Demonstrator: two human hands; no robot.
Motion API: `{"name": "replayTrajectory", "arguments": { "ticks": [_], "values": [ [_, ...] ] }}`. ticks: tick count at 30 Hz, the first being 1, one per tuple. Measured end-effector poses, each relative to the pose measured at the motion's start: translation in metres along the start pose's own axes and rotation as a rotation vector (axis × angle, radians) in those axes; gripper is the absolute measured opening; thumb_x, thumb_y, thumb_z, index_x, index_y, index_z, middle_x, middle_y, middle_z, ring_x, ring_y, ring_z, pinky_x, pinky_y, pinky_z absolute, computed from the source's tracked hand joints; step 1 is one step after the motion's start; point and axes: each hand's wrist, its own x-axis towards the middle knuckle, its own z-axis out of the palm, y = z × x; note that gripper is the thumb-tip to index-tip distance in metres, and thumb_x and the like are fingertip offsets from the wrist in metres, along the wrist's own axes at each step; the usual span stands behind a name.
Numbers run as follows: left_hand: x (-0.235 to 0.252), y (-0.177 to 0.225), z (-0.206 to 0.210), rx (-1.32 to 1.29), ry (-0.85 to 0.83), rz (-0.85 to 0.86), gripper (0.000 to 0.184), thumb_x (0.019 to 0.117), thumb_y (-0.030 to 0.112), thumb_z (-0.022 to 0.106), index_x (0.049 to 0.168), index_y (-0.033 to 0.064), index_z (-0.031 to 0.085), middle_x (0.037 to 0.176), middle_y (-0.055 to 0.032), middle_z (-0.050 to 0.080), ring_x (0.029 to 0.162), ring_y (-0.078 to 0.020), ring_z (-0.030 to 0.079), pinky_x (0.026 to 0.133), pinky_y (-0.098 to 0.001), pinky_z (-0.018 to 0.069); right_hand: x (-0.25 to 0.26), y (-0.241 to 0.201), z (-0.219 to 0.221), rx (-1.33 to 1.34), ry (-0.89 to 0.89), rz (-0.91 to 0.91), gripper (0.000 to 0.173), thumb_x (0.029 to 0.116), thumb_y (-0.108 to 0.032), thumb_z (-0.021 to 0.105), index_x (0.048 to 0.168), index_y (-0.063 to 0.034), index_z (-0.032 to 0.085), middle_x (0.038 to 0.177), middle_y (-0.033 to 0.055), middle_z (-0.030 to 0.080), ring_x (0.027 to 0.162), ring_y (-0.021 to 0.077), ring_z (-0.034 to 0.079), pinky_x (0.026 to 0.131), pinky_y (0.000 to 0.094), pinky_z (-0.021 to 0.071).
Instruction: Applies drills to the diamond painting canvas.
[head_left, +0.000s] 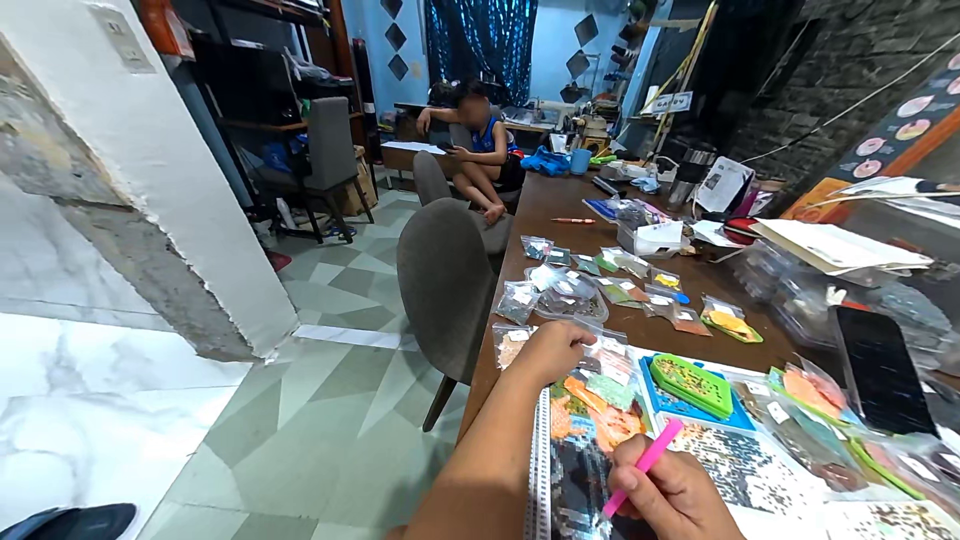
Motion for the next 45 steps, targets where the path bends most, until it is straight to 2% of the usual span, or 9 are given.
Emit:
{"name": "replayTrajectory", "arguments": {
  "ticks": [4,13,16,25,36,38,45],
  "values": [
    [0.0002,-0.001,0.0012,0.003,-0.007,0.012,0.027,0.1014,0.0,0.053,0.121,0.0024,0.072,0.122,-0.0173,0.067,0.109,-0.0287,0.065,0.096,-0.0467,0.0521,-0.0009,-0.002,0.0,-0.005,-0.001,0.013,0.035,0.1083,-0.036,0.048,0.095,-0.0053,0.058,0.071,0.001,0.061,0.063,-0.0034,0.06,0.059,0.0131,0.0507],
    [0.0012,-0.0007,0.0007,0.011,-0.025,-0.007,0.027,0.1024,0.002,0.053,0.121,0.0038,0.072,0.122,-0.0161,0.067,0.105,-0.0271,0.066,0.092,-0.0448,0.0531,-0.0003,-0.0032,-0.0007,0.014,-0.009,0.021,0.034,0.1081,-0.035,0.049,0.095,-0.0059,0.058,0.072,0.0004,0.062,0.064,-0.0036,0.06,0.059,0.013,0.0506],
    [0.0023,-0.0014,0.0009,0.015,-0.022,-0.003,0.027,0.1018,0.002,0.053,0.121,0.004,0.072,0.122,-0.016,0.067,0.109,-0.0275,0.065,0.096,-0.0458,0.0518,-0.0006,-0.0032,-0.0011,0.019,-0.01,0.025,0.034,0.1081,-0.036,0.048,0.095,-0.0059,0.058,0.071,0.0006,0.062,0.064,-0.0029,0.061,0.06,0.0137,0.0509],
    [0.0013,-0.0019,0.0015,0.025,-0.019,0.012,0.027,0.1014,0.001,0.053,0.12,0.0034,0.073,0.122,-0.0157,0.068,0.11,-0.0276,0.065,0.098,-0.0462,0.0508,-0.0014,-0.0034,-0.0009,0.012,-0.001,0.021,0.034,0.1076,-0.036,0.049,0.095,-0.0063,0.058,0.071,-0.0001,0.061,0.064,-0.0037,0.06,0.059,0.0132,0.0508],
    [0.0012,-0.0025,0.0014,0.014,-0.023,0.002,0.027,0.1015,0.001,0.053,0.12,0.0038,0.072,0.119,-0.0165,0.067,0.103,-0.028,0.066,0.091,-0.0465,0.0534,-0.0008,-0.0024,-0.0001,-0.01,0.002,0.015,0.035,0.1081,-0.037,0.048,0.095,-0.0056,0.058,0.071,0.001,0.06,0.063,-0.0027,0.059,0.059,0.0136,0.0502],
    [0.0027,-0.0039,0.0016,0.005,-0.019,0.004,0.026,0.101,0.001,0.054,0.12,0.004,0.073,0.12,-0.0157,0.067,0.106,-0.0275,0.065,0.094,-0.0461,0.0524,-0.0003,-0.0025,-0.0007,-0.011,-0.001,0.009,0.036,0.108,-0.037,0.048,0.095,-0.0048,0.058,0.071,0.0017,0.06,0.063,-0.0027,0.059,0.059,0.0134,0.05],
    [0.0029,-0.0027,0.0016,0.017,-0.027,0.002,0.027,0.1017,0.002,0.053,0.12,0.0039,0.072,0.119,-0.0152,0.068,0.106,-0.0269,0.065,0.094,-0.0457,0.0522,-0.0002,-0.0025,-0.0011,-0.007,0.008,0.002,0.034,0.1078,-0.036,0.049,0.094,-0.0053,0.058,0.07,0.0015,0.059,0.062,-0.0027,0.058,0.058,0.0138,0.0496]
  ]
}}
